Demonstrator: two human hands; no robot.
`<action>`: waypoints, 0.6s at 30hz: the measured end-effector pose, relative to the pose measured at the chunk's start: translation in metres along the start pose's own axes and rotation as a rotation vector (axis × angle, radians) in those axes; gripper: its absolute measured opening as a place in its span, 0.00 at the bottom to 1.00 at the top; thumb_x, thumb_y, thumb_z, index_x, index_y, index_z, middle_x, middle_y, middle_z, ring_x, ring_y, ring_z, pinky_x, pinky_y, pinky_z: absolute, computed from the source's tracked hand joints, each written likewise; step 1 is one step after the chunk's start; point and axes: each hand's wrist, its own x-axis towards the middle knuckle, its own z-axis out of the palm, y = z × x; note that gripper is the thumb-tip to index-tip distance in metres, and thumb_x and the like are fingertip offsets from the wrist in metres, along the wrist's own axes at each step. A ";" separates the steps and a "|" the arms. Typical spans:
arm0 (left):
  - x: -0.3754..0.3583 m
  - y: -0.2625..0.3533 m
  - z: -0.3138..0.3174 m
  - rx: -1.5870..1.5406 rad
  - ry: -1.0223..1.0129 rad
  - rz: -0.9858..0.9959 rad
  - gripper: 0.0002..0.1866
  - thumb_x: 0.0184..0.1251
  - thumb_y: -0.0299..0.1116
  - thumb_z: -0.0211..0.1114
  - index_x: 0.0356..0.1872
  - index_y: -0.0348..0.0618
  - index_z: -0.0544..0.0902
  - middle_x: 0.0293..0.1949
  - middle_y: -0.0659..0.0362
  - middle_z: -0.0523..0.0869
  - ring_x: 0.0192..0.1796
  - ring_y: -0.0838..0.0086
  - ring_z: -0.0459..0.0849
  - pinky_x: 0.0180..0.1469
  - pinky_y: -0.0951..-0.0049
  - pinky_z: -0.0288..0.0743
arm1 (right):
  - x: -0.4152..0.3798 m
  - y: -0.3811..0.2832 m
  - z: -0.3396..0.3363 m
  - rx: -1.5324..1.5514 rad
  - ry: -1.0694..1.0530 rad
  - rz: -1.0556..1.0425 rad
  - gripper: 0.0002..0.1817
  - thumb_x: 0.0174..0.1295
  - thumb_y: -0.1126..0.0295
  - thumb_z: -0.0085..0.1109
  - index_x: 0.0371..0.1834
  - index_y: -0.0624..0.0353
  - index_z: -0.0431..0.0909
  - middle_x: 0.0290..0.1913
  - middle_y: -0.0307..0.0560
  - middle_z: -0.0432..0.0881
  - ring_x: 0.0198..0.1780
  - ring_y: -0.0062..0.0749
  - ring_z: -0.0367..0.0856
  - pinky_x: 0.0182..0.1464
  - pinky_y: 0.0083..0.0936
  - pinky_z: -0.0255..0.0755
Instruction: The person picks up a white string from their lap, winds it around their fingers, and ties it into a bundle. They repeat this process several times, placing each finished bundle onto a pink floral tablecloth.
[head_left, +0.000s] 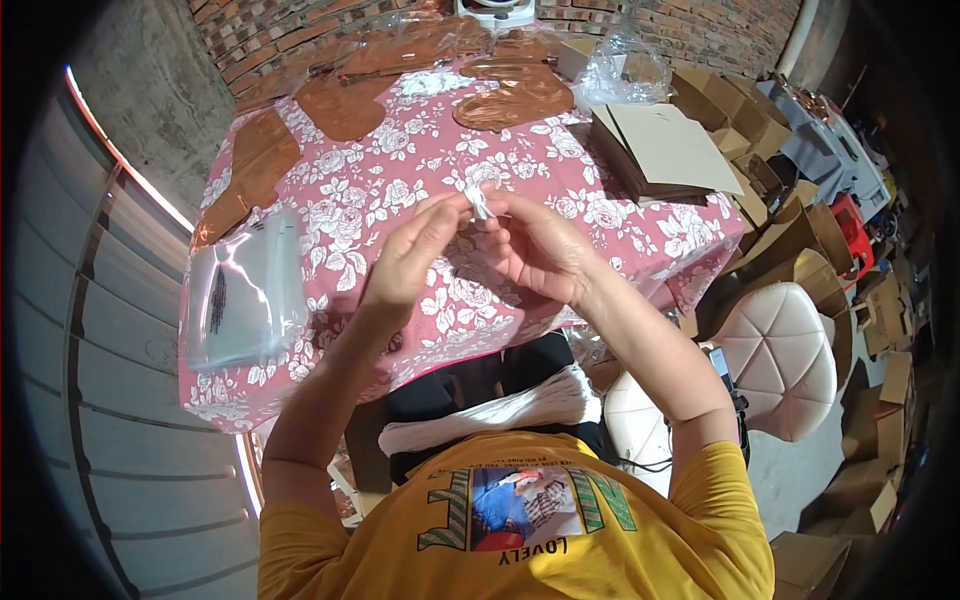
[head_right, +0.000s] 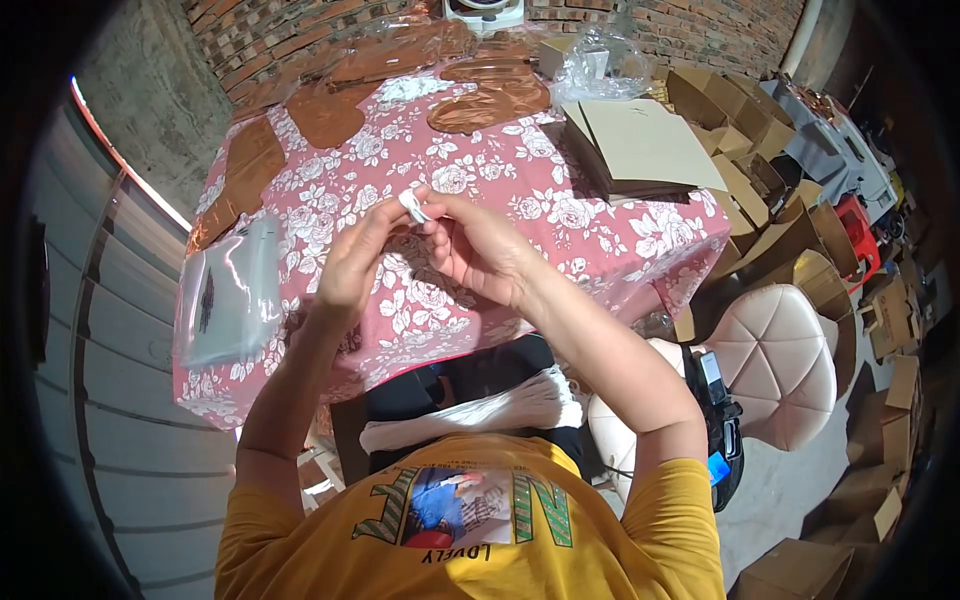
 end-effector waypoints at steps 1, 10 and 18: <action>-0.002 -0.002 0.001 0.178 0.025 0.056 0.20 0.75 0.39 0.44 0.60 0.38 0.70 0.51 0.56 0.74 0.53 0.75 0.73 0.61 0.74 0.59 | 0.001 0.002 -0.001 0.001 0.000 0.000 0.08 0.66 0.68 0.49 0.45 0.56 0.72 0.25 0.32 0.76 0.22 0.12 0.73 0.24 0.08 0.71; -0.001 -0.001 0.005 0.212 0.063 0.019 0.16 0.74 0.34 0.47 0.55 0.36 0.73 0.41 0.62 0.79 0.44 0.80 0.76 0.51 0.79 0.68 | -0.016 0.007 0.003 -0.875 0.138 -0.243 0.08 0.67 0.66 0.49 0.34 0.58 0.73 0.26 0.34 0.76 0.26 0.12 0.72 0.26 0.10 0.64; 0.002 0.011 0.006 -0.037 -0.092 -0.149 0.15 0.74 0.36 0.46 0.48 0.35 0.75 0.41 0.58 0.81 0.45 0.80 0.77 0.51 0.77 0.71 | -0.024 -0.023 0.008 -1.568 -0.051 -0.972 0.14 0.55 0.68 0.62 0.46 0.55 0.79 0.35 0.41 0.81 0.36 0.24 0.78 0.35 0.21 0.71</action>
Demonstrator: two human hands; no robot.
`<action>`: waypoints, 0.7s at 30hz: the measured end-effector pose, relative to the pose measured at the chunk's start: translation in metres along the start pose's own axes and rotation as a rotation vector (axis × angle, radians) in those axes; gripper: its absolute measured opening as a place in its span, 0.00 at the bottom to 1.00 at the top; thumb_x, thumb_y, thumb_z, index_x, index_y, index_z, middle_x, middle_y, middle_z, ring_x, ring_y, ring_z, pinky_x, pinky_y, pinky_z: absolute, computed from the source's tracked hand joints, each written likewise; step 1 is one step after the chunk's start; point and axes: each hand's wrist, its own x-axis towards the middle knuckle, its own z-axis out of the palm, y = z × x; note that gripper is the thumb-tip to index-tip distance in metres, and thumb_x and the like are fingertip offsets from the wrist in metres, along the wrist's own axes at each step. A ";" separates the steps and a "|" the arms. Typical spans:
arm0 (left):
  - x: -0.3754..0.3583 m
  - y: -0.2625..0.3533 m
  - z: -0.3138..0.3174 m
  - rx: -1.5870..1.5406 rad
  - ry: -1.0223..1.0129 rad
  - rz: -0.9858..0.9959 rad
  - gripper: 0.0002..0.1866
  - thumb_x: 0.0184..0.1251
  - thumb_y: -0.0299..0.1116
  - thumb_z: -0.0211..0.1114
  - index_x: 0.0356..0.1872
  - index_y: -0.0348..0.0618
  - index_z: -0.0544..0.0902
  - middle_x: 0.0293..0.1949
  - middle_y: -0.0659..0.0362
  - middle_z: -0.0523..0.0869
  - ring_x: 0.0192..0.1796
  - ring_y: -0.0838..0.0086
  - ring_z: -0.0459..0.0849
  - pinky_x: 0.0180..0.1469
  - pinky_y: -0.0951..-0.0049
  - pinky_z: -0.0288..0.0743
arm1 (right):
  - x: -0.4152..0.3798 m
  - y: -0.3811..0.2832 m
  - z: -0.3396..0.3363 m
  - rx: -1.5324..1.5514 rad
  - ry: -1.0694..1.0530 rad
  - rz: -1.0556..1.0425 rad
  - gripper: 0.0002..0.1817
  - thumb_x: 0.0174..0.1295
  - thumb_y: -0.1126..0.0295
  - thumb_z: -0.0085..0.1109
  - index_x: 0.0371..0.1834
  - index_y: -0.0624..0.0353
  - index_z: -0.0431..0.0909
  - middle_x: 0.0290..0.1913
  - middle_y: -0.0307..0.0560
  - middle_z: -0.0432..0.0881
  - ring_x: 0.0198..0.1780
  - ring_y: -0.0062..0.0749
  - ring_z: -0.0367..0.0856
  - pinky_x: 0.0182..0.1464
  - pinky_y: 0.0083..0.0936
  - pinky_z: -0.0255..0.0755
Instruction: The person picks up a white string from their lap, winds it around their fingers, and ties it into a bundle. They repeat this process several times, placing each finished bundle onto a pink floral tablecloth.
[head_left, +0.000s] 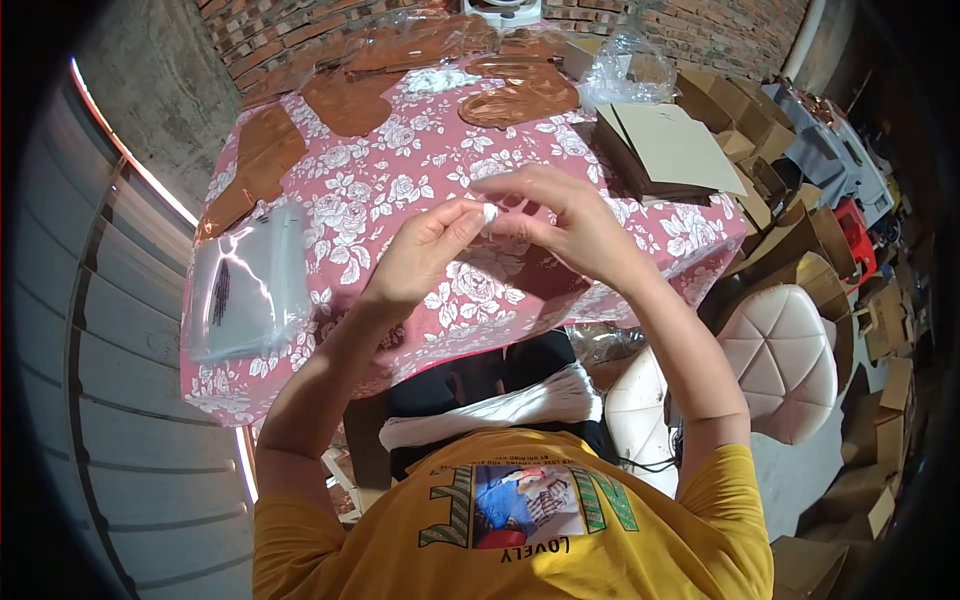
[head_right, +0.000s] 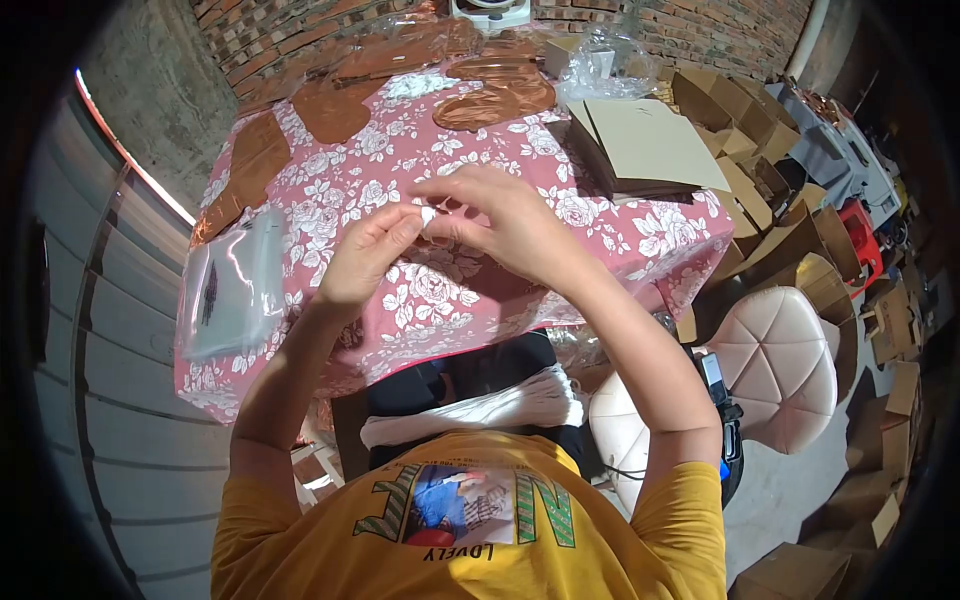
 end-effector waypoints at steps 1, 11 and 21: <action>0.000 0.001 0.000 0.003 -0.002 0.001 0.15 0.74 0.36 0.46 0.48 0.35 0.75 0.41 0.58 0.81 0.45 0.80 0.77 0.51 0.77 0.71 | 0.000 -0.001 -0.001 0.000 0.003 -0.001 0.14 0.55 0.68 0.62 0.46 0.55 0.79 0.35 0.41 0.81 0.36 0.24 0.78 0.35 0.21 0.71; -0.003 -0.008 0.001 -0.108 0.129 -0.152 0.12 0.72 0.39 0.51 0.41 0.40 0.73 0.35 0.60 0.80 0.35 0.83 0.76 0.36 0.82 0.68 | -0.010 0.002 0.008 0.112 -0.038 0.224 0.07 0.57 0.70 0.60 0.33 0.62 0.76 0.30 0.46 0.80 0.31 0.32 0.79 0.34 0.25 0.72; 0.003 0.004 0.009 -0.446 0.177 -0.280 0.18 0.74 0.46 0.44 0.51 0.42 0.70 0.37 0.60 0.77 0.29 0.81 0.74 0.30 0.82 0.66 | -0.014 0.002 0.008 0.067 -0.025 0.088 0.06 0.57 0.72 0.59 0.34 0.62 0.75 0.31 0.47 0.78 0.32 0.36 0.79 0.34 0.27 0.72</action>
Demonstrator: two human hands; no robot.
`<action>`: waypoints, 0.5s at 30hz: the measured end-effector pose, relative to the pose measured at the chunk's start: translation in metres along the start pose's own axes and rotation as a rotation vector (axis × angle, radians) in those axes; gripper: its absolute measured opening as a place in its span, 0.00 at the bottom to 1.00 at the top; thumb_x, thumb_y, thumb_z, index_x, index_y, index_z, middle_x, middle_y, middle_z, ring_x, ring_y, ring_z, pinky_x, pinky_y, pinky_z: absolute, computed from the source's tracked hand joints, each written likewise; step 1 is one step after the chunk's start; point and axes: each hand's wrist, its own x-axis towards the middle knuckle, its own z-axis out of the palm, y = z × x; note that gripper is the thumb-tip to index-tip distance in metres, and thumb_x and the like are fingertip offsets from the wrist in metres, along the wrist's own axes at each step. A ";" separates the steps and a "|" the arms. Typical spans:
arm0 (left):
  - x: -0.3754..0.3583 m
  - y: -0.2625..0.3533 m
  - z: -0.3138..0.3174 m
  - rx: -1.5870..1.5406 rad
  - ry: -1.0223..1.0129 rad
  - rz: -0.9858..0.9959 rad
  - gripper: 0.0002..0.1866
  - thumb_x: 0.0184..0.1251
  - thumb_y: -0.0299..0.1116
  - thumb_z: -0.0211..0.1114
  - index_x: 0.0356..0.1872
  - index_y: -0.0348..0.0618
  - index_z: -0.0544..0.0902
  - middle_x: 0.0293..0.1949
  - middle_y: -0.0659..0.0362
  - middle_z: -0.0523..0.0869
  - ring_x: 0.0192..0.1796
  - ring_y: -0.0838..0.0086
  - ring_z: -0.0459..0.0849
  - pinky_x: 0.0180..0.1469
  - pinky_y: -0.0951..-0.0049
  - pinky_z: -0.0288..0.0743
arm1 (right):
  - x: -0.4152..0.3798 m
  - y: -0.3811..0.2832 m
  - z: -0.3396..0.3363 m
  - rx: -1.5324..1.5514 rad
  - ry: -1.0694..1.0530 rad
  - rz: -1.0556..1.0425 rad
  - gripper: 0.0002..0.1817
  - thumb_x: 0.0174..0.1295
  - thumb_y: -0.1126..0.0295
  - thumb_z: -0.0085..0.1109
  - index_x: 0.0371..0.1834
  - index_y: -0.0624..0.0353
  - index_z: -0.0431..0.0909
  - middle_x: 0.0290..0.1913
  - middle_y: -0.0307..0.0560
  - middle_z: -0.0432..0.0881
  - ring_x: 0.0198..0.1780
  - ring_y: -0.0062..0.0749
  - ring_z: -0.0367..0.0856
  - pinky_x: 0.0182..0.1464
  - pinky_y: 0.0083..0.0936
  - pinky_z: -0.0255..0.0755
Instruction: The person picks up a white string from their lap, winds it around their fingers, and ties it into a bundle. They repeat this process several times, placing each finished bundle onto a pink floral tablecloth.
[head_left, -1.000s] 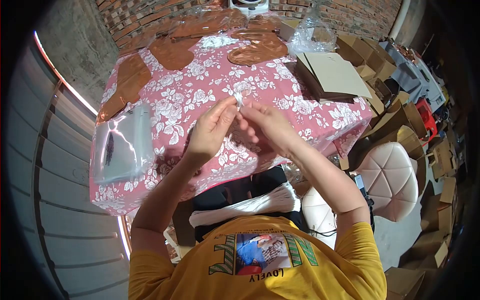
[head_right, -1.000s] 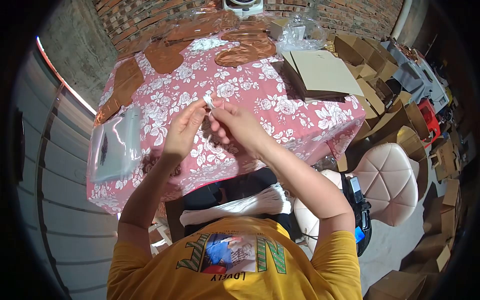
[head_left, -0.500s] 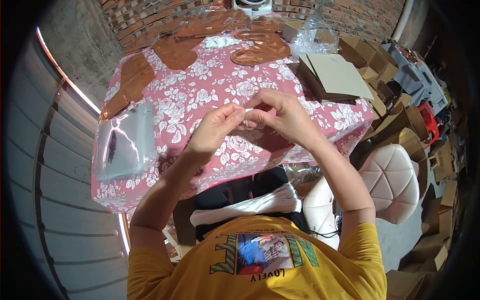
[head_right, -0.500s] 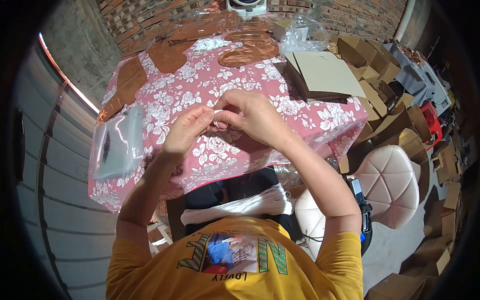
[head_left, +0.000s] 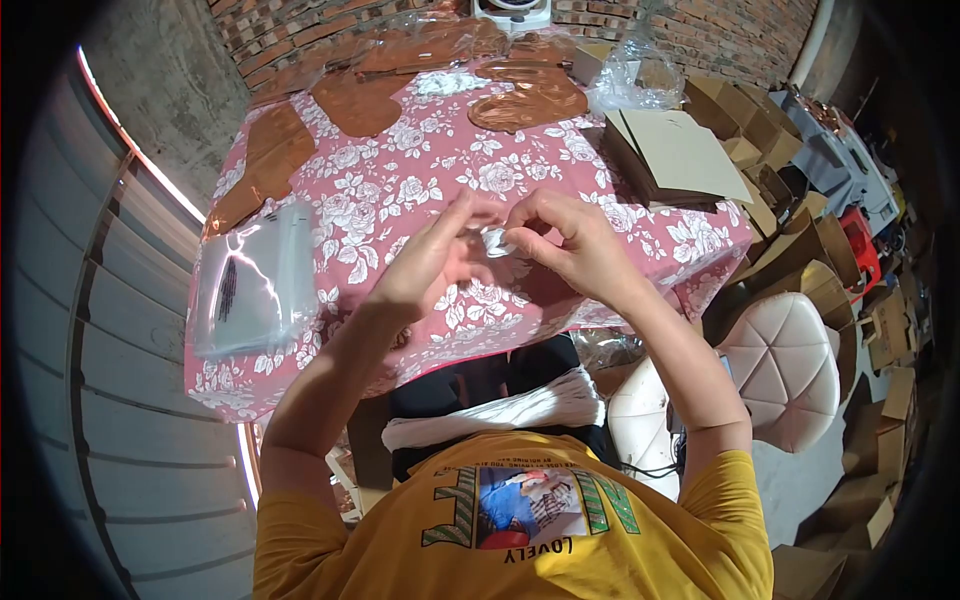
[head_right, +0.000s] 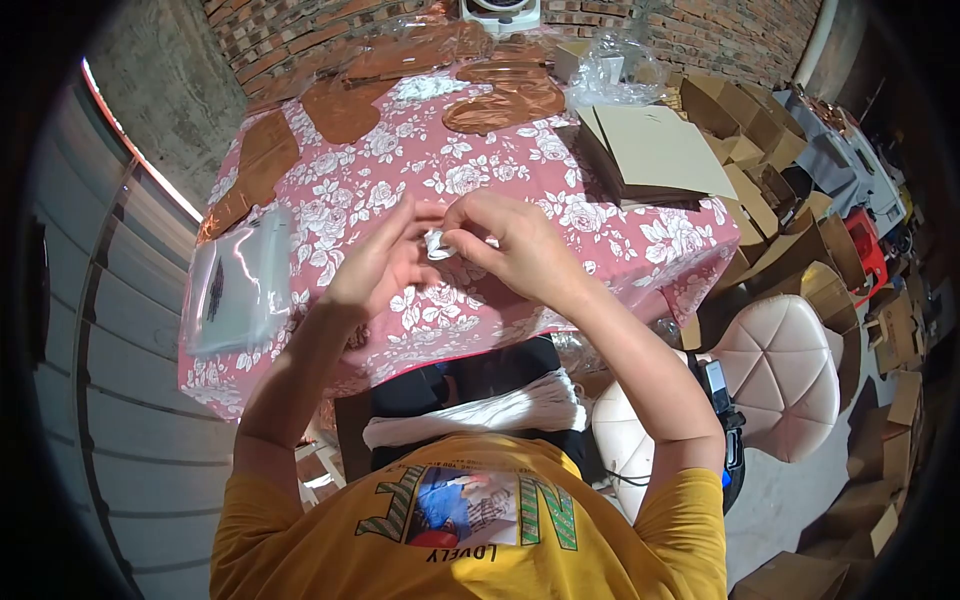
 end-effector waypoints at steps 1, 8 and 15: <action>0.000 0.003 -0.002 -0.010 -0.185 -0.152 0.20 0.73 0.50 0.43 0.47 0.43 0.71 0.43 0.58 0.75 0.29 0.81 0.73 0.32 0.83 0.66 | 0.000 -0.001 0.000 0.002 -0.005 -0.001 0.06 0.57 0.72 0.59 0.34 0.62 0.75 0.31 0.47 0.78 0.32 0.36 0.79 0.34 0.27 0.72; 0.008 -0.012 -0.018 0.095 -0.145 -0.053 0.08 0.69 0.36 0.55 0.39 0.44 0.71 0.30 0.62 0.77 0.27 0.83 0.71 0.26 0.82 0.60 | -0.004 0.012 0.002 0.202 -0.078 0.182 0.04 0.59 0.73 0.56 0.34 0.61 0.72 0.28 0.41 0.76 0.31 0.27 0.77 0.32 0.23 0.70; -0.005 -0.007 -0.009 1.469 -0.286 0.862 0.05 0.57 0.28 0.60 0.32 0.41 0.73 0.33 0.59 0.74 0.35 0.67 0.78 0.35 0.69 0.75 | -0.003 0.006 0.001 1.414 -0.076 1.122 0.03 0.57 0.79 0.50 0.31 0.57 0.69 0.23 0.34 0.70 0.20 0.13 0.66 0.20 0.07 0.61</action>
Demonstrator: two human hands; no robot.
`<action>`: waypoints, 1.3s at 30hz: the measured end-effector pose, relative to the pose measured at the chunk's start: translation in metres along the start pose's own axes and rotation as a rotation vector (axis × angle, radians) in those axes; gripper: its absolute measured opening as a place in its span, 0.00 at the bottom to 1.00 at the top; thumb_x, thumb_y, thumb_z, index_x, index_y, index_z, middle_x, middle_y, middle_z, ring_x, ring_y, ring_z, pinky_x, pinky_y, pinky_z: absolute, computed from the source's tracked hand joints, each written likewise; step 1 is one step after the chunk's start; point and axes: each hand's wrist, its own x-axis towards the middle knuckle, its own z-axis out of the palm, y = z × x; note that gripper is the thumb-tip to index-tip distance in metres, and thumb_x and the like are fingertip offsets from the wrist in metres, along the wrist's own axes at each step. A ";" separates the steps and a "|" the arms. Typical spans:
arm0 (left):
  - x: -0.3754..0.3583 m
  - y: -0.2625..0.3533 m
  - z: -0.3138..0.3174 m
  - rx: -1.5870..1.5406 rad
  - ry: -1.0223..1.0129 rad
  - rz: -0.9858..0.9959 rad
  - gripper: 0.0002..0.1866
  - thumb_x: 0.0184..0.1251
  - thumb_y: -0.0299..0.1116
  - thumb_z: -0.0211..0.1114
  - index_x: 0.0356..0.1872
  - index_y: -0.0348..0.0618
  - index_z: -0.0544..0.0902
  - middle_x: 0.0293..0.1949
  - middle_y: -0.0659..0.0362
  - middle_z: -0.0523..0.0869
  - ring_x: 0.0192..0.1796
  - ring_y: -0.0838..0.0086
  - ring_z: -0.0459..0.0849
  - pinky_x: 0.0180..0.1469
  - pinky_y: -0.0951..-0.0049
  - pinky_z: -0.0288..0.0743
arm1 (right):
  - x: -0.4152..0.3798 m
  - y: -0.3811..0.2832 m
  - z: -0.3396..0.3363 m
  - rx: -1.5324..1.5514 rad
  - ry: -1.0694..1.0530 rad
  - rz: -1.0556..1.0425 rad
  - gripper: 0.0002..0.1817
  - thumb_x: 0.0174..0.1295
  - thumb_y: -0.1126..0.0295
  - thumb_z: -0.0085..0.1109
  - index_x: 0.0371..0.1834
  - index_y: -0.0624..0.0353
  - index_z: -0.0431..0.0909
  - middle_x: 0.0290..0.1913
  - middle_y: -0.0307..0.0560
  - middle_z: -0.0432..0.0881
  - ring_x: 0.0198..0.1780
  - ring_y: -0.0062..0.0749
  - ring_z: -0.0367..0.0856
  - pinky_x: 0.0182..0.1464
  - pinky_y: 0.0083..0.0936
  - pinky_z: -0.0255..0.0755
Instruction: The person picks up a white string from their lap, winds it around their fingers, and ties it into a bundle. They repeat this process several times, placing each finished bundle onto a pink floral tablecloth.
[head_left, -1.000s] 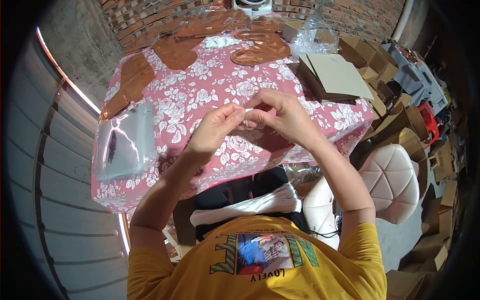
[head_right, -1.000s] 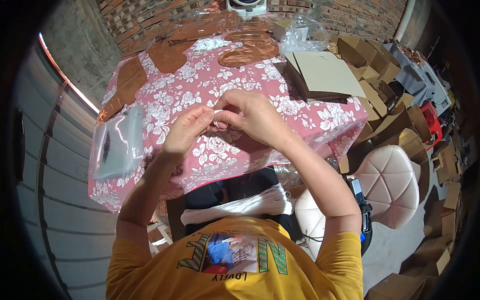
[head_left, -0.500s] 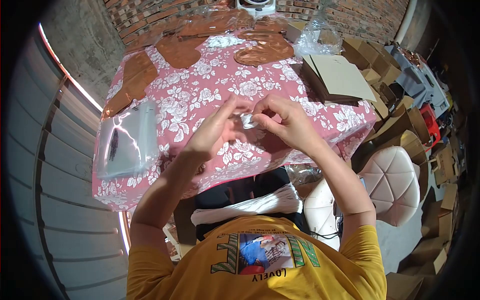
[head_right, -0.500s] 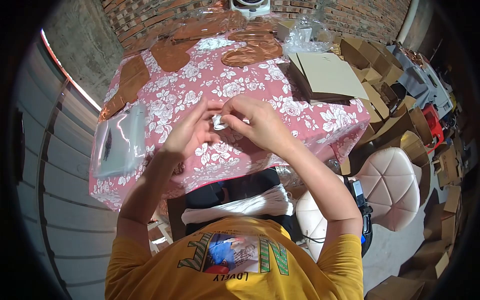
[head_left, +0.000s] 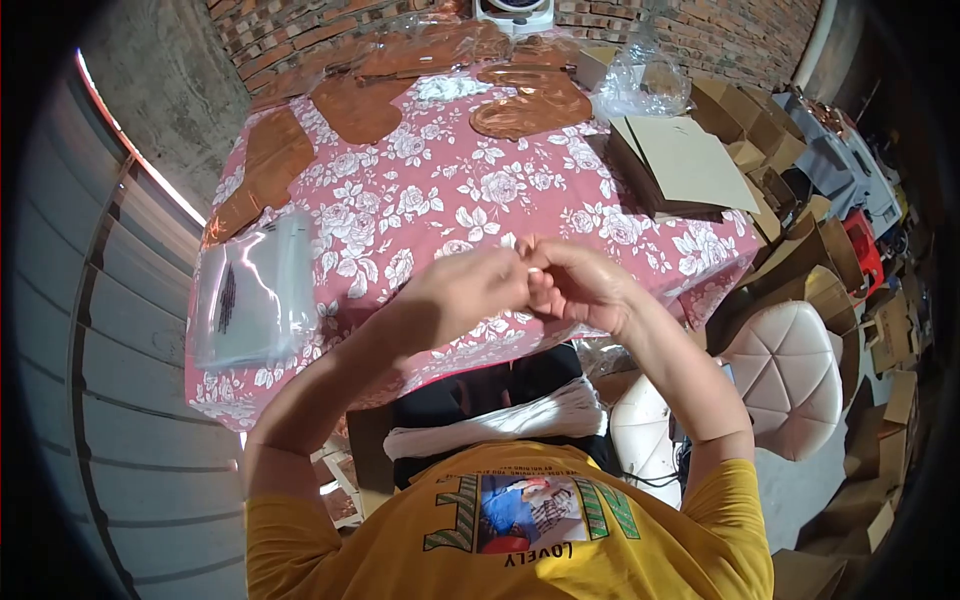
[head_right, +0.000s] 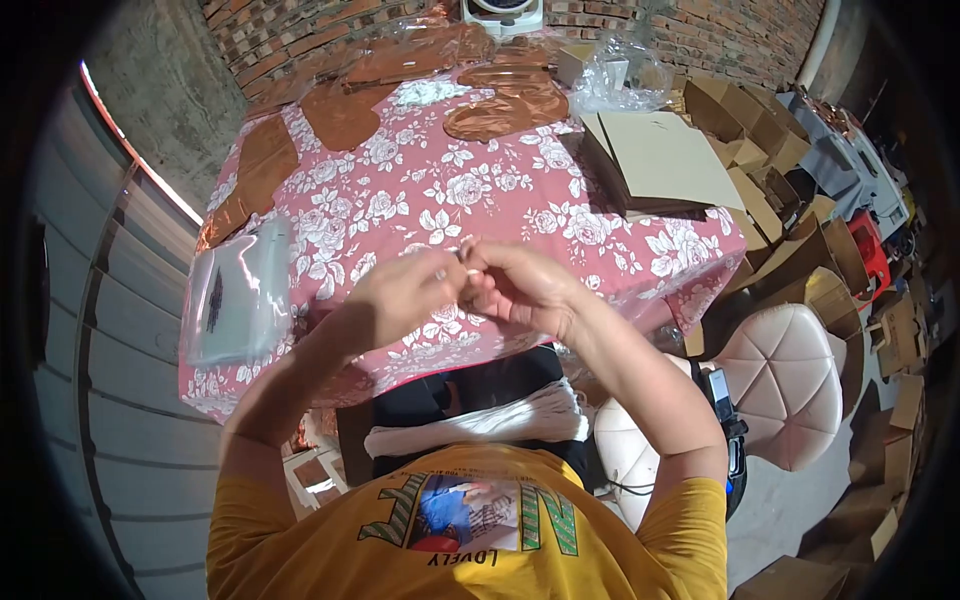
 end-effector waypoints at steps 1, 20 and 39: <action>0.002 -0.006 0.003 0.048 -0.078 0.101 0.08 0.59 0.26 0.59 0.39 0.40 0.76 0.28 0.54 0.76 0.32 0.67 0.79 0.35 0.71 0.75 | 0.004 0.003 -0.005 0.021 -0.021 0.044 0.03 0.56 0.78 0.48 0.29 0.57 0.69 0.22 0.34 0.68 0.19 0.12 0.64 0.18 0.07 0.58; 0.078 -0.327 0.001 0.069 0.551 -0.831 0.04 0.52 0.27 0.58 0.29 0.38 0.75 0.25 0.49 0.81 0.33 0.58 0.82 0.35 0.64 0.72 | -0.048 0.050 -0.084 -0.371 -0.221 -0.156 0.17 0.69 0.63 0.43 0.52 0.62 0.72 0.38 0.49 0.81 0.37 0.25 0.80 0.36 0.19 0.73; 0.072 -0.151 -0.035 0.256 0.427 -0.608 0.09 0.60 0.34 0.59 0.33 0.39 0.81 0.34 0.55 0.81 0.42 0.68 0.78 0.45 0.70 0.70 | -0.032 0.130 -0.190 -1.385 0.508 -0.194 0.06 0.61 0.72 0.54 0.39 0.60 0.77 0.36 0.46 0.81 0.37 0.31 0.80 0.40 0.24 0.73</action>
